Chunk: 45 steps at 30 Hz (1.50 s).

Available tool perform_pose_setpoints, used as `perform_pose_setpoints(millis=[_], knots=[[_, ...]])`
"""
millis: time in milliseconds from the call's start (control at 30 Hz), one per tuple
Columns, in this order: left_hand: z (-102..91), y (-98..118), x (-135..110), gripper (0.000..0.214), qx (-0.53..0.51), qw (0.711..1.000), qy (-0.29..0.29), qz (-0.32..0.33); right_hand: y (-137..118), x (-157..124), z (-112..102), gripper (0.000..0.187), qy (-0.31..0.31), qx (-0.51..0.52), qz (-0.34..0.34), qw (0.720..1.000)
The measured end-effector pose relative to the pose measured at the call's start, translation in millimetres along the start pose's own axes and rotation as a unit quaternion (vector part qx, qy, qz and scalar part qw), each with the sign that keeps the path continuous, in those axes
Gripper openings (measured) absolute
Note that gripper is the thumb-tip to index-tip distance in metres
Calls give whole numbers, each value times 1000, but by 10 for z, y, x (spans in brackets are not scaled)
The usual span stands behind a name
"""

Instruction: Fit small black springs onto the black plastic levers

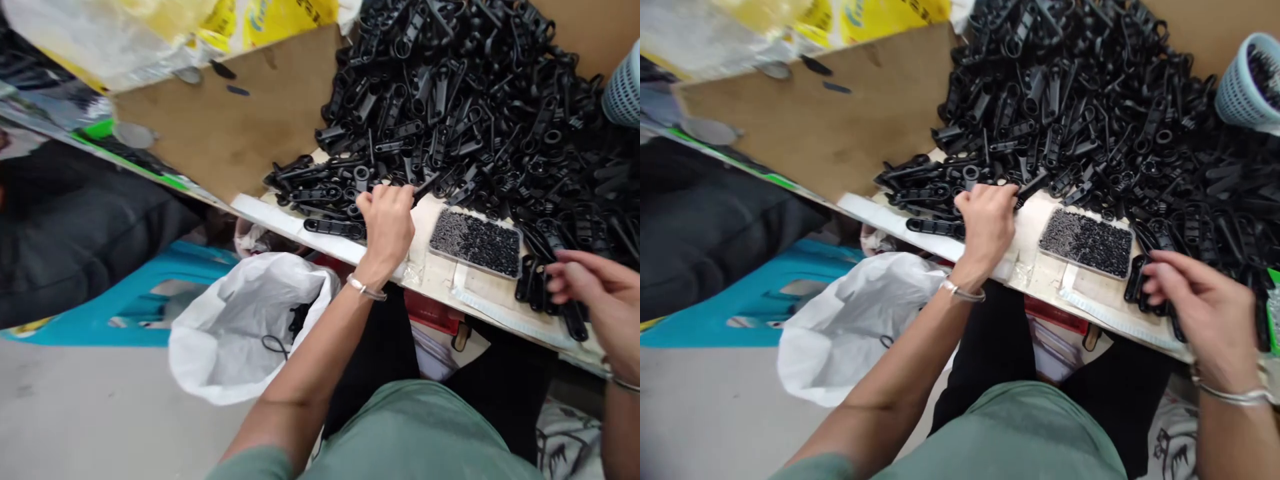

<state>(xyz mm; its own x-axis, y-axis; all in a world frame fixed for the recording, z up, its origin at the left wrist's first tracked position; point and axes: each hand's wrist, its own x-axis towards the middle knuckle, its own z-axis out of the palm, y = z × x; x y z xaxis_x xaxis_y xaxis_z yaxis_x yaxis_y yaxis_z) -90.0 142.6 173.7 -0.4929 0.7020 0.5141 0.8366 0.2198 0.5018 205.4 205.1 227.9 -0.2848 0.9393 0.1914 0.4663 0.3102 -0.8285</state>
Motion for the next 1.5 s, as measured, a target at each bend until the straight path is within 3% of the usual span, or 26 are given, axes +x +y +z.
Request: perform_pose_setpoints(millis=[67,133,233,367,467,567,633,733,800,900,1067,1167,1367,1500], knots=[[-99,115,-152,23,-145,988,31,-33,-103,-87,349,31,-112,126,55,984],[-143,265,-352,22,-298,951,0,-86,-176,-147,664,38,-160,198,85,963],[-106,469,-644,21,-432,886,-71,-156,-212,-200,974,45,-171,246,94,949],[-35,560,-848,19,-467,858,-126,-174,-149,-215,1059,38,-152,254,100,950],[-75,511,-876,18,-434,879,-163,-111,-91,-185,979,38,-167,211,106,957],[-160,414,-841,20,-287,952,-107,13,-64,-127,879,35,-208,116,62,969],[-209,343,-793,25,-159,977,-70,122,-63,-85,830,29,-249,29,-8,968],[-228,252,-715,32,-30,956,-124,263,-71,-37,791,28,-300,-90,-98,945],[-198,213,-678,30,-1,935,-181,306,-77,-15,768,30,-318,-151,-121,928],[-118,200,-654,25,-4,920,-239,309,-70,28,691,30,-310,-204,-125,920],[-59,278,-595,21,-6,913,-284,292,-3,211,480,22,-193,-266,-117,937],[-90,331,-486,14,-13,907,-318,276,27,362,461,19,-151,-345,-140,916],[-61,403,-108,17,16,929,-298,218,-27,576,730,19,-224,-378,-178,881],[99,399,89,18,66,925,-293,234,-72,636,865,17,-245,-395,-183,866]])
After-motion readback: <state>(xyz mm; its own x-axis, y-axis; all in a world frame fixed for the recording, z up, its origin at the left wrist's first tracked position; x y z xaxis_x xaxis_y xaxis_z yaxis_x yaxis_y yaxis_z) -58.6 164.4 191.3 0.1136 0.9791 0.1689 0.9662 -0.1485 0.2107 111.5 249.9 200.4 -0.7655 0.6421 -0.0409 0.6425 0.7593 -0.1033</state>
